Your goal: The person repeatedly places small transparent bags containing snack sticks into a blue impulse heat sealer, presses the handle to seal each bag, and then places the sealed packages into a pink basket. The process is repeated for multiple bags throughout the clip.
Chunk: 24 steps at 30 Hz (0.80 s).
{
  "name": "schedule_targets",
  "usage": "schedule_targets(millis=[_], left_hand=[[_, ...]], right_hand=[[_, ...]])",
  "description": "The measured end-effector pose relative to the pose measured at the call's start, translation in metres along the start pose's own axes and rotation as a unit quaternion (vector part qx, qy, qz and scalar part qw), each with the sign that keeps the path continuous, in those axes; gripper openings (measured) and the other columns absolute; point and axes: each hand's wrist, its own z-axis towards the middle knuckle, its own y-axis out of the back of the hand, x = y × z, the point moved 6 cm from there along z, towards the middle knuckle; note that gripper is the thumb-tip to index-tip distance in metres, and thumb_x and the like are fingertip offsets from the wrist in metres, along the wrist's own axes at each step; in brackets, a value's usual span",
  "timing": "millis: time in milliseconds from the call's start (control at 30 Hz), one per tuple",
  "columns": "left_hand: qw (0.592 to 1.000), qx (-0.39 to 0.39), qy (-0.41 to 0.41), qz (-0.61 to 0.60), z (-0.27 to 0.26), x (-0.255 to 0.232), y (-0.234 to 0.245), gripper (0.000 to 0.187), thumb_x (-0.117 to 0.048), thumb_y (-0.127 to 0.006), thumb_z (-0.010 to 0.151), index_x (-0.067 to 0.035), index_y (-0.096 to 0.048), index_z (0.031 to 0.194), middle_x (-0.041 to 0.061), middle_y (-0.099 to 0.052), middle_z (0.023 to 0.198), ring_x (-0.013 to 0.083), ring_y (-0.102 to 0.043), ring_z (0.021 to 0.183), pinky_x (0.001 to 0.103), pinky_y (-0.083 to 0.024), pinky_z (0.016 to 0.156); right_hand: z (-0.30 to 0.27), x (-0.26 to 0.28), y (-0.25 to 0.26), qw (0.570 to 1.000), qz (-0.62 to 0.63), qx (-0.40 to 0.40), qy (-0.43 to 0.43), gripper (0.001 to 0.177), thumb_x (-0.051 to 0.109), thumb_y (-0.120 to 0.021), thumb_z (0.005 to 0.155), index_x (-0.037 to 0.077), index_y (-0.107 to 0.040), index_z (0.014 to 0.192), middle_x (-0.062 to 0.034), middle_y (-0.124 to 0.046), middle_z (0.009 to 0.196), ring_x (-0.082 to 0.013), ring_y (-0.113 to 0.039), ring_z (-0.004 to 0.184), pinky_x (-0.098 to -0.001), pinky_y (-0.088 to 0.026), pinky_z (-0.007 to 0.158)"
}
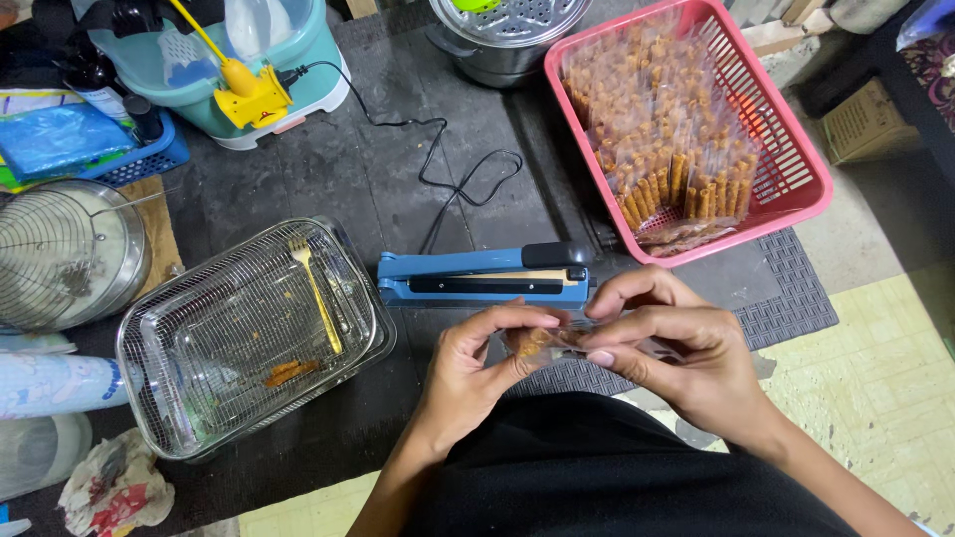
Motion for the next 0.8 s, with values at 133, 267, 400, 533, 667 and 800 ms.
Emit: schedule_targets(millis=[133, 267, 400, 533, 667, 800], left_hand=[[0.997, -0.006, -0.037, 0.065, -0.001, -0.005, 0.003, 0.032, 0.001, -0.077, 0.090, -0.010, -0.071, 0.120, 0.008, -0.076, 0.122, 0.0191, -0.072, 0.117, 0.042, -0.040, 0.126], [0.997, -0.004, -0.041, 0.063, -0.001, -0.006, 0.005, 0.033, 0.001, -0.077, 0.089, -0.011, -0.071, 0.119, 0.007, -0.076, 0.121, 0.0184, -0.072, 0.118, 0.043, -0.038, 0.127], [0.997, 0.001, -0.043, 0.064, -0.003, -0.006, 0.005, 0.031, 0.000, -0.078, 0.091, -0.010, -0.071, 0.119, 0.008, -0.077, 0.122, 0.0181, -0.073, 0.115, 0.041, -0.040, 0.126], [0.999, -0.005, 0.040, 0.015, -0.004, 0.009, 0.005, 0.030, -0.004, -0.076, 0.090, -0.011, -0.072, 0.119, 0.005, -0.077, 0.121, 0.0126, -0.071, 0.111, 0.032, -0.057, 0.101], [0.999, -0.011, 0.041, 0.031, -0.007, 0.018, 0.007, 0.030, -0.003, -0.078, 0.090, -0.008, -0.074, 0.118, 0.006, -0.077, 0.121, 0.0109, -0.069, 0.102, 0.027, -0.056, 0.092], [0.999, -0.012, 0.040, 0.008, -0.009, 0.020, 0.009, 0.029, -0.004, -0.077, 0.091, -0.006, -0.073, 0.119, 0.006, -0.076, 0.123, 0.0103, -0.067, 0.101, 0.027, -0.055, 0.092]], right_hand=[[-0.003, -0.005, 0.002, 1.000, -0.005, -0.012, -0.014, 0.016, 0.006, -0.082, 0.080, 0.007, -0.083, 0.096, -0.0040, -0.065, 0.109, -0.0133, -0.063, 0.100, -0.0265, -0.055, 0.085], [-0.002, -0.001, 0.001, 0.999, -0.033, -0.012, 0.015, 0.016, 0.007, -0.084, 0.078, 0.009, -0.083, 0.094, -0.0026, -0.065, 0.105, -0.0122, -0.063, 0.097, -0.0254, -0.054, 0.083], [-0.002, 0.001, -0.001, 0.998, -0.058, -0.025, 0.024, 0.014, 0.009, -0.087, 0.076, 0.010, -0.081, 0.088, -0.0009, -0.067, 0.100, -0.0107, -0.065, 0.093, -0.0247, -0.054, 0.079], [0.001, -0.007, -0.005, 0.999, -0.031, -0.019, -0.023, 0.014, 0.008, -0.086, 0.076, 0.008, -0.079, 0.088, -0.0032, -0.067, 0.102, -0.0129, -0.065, 0.096, -0.0269, -0.054, 0.082], [0.002, -0.012, -0.010, 0.999, -0.031, -0.020, -0.035, 0.014, 0.009, -0.086, 0.076, 0.008, -0.079, 0.088, -0.0036, -0.066, 0.106, -0.0134, -0.065, 0.098, -0.0269, -0.054, 0.081], [0.004, -0.010, -0.013, 0.999, -0.026, -0.018, -0.040, 0.014, 0.009, -0.086, 0.077, 0.007, -0.078, 0.088, -0.0043, -0.066, 0.107, -0.0137, -0.064, 0.101, -0.0273, -0.053, 0.084]])
